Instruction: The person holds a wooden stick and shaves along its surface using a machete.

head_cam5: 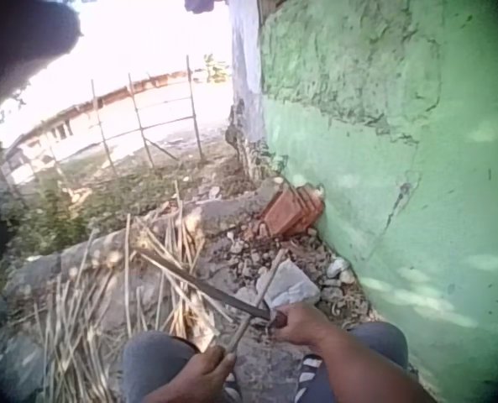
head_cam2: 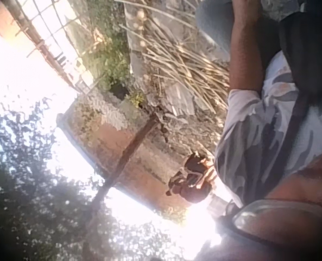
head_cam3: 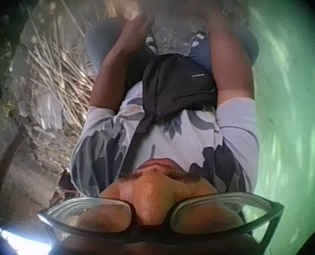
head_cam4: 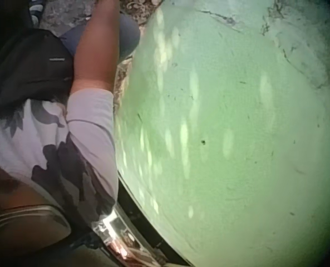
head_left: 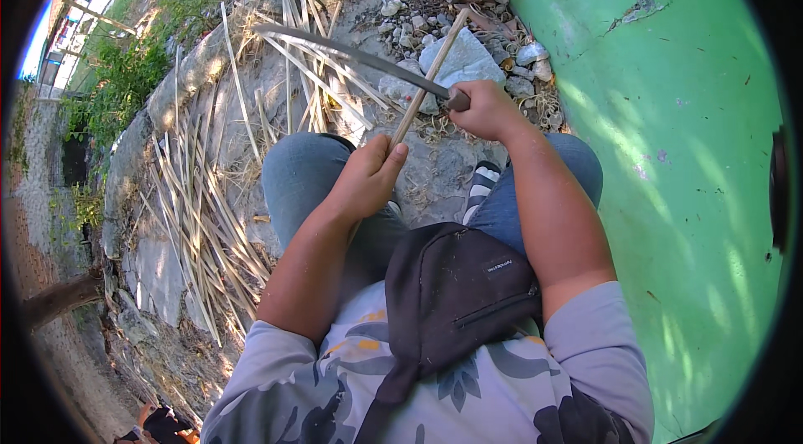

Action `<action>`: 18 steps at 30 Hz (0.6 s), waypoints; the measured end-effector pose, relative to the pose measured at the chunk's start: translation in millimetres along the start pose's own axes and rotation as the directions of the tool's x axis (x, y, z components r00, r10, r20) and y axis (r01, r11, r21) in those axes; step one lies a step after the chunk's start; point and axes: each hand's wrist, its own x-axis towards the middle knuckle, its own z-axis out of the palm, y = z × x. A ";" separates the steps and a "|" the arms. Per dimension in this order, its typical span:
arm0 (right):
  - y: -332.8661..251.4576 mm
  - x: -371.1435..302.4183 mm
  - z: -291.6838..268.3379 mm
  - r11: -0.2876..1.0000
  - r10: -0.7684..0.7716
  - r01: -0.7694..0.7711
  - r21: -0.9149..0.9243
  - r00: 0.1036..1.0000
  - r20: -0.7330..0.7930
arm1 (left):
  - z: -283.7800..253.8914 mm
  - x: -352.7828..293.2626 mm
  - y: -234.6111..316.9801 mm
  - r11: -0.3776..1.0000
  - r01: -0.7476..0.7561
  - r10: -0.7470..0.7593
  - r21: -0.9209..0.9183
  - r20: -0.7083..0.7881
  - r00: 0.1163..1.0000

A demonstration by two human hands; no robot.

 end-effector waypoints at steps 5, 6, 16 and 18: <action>6.1 0.7 9.7 0.998 0.037 -0.032 0.060 0.995 -0.088 | -1.8 1.3 4.9 0.992 -0.002 0.000 0.124 0.014 1.000; 2.5 -0.9 8.9 0.999 0.005 -0.002 0.046 0.998 -0.069 | -2.5 2.8 2.1 0.992 -0.002 0.001 0.123 0.012 1.000; -3.0 -3.0 11.4 0.973 -0.200 0.191 -0.132 0.978 -0.057 | -8.6 1.8 15.1 0.914 0.292 -0.232 -0.283 0.227 0.946; 7.2 2.9 10.6 0.997 -0.076 0.077 0.009 0.994 -0.076 | -6.3 4.7 11.6 0.937 0.248 -0.198 -0.245 0.214 0.957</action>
